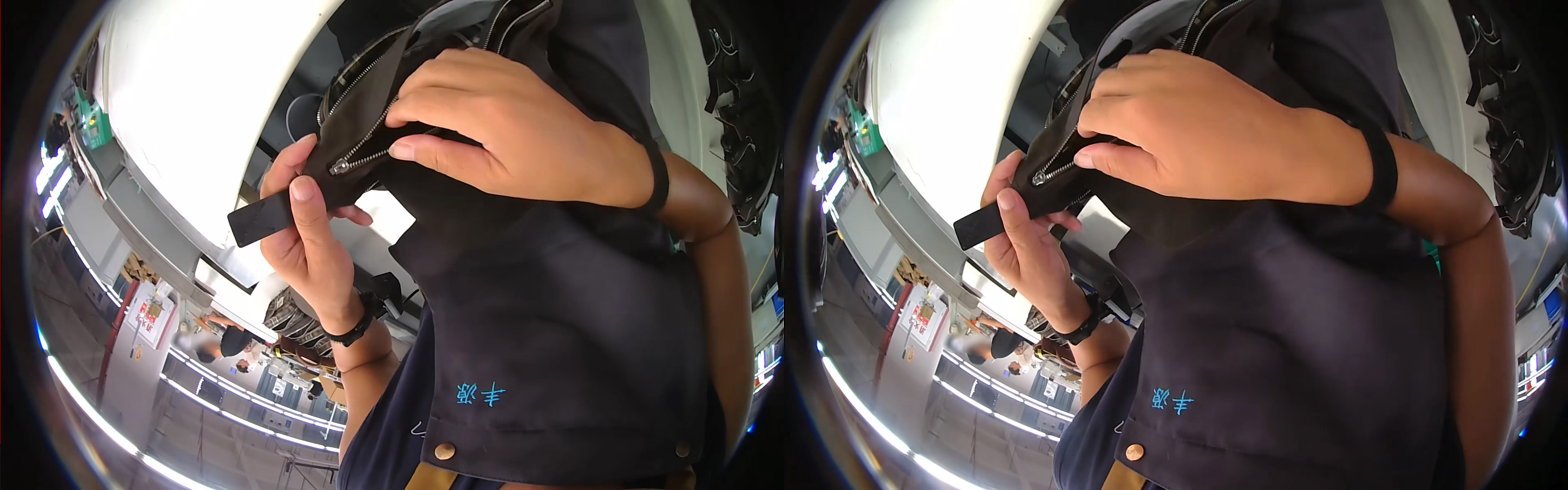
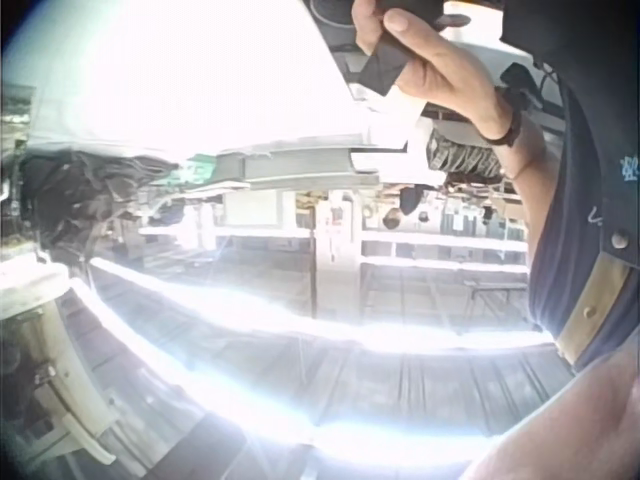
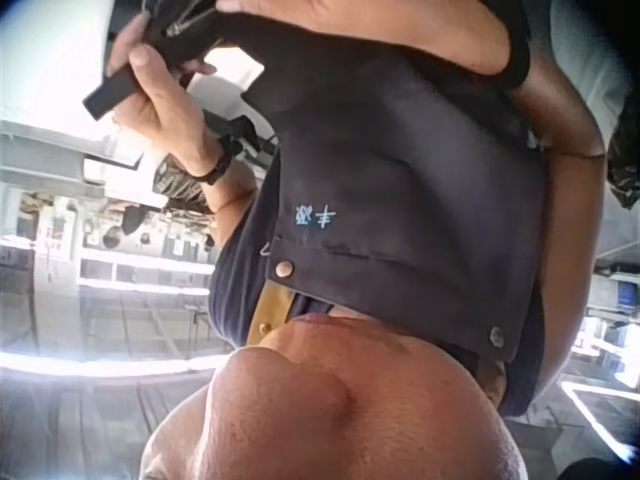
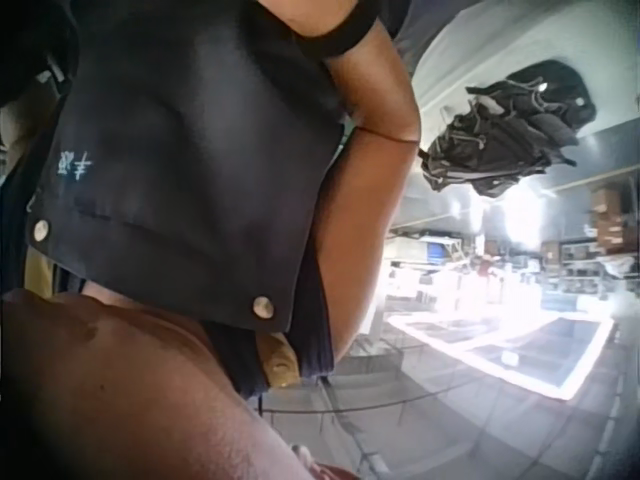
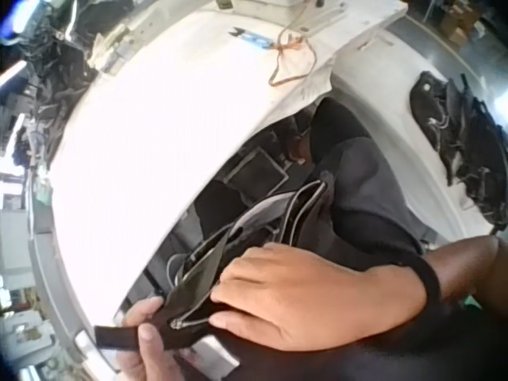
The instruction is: Sewing a zipper and edges on a leather bag using an industrial sewing machine.
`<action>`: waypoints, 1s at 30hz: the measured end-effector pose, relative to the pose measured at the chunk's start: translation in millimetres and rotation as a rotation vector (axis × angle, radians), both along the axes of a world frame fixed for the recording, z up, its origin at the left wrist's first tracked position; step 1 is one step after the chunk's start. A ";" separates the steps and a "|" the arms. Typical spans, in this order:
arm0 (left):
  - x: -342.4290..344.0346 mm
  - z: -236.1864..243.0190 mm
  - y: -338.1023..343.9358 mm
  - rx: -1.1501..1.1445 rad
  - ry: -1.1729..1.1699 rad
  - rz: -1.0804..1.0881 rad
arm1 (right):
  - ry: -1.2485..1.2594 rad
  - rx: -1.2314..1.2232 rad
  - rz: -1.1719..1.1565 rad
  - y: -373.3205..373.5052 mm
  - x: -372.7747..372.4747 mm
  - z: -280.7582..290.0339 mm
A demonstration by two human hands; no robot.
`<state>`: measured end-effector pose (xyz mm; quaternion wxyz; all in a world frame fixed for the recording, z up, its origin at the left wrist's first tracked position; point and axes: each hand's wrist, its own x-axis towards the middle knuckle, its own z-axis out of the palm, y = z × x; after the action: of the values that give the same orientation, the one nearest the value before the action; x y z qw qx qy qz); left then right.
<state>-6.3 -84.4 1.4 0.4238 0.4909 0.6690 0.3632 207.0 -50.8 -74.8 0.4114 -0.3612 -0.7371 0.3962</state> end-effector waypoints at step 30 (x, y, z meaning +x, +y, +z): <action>-12.5 -26.0 2.2 0.235 0.229 -0.275 | 0.484 -1.227 0.265 29.0 -13.5 10.5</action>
<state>-18.9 -82.2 -24.5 0.3304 0.6618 0.5924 0.3193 193.5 -21.8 -64.3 0.2334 -0.3370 -0.3035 0.8601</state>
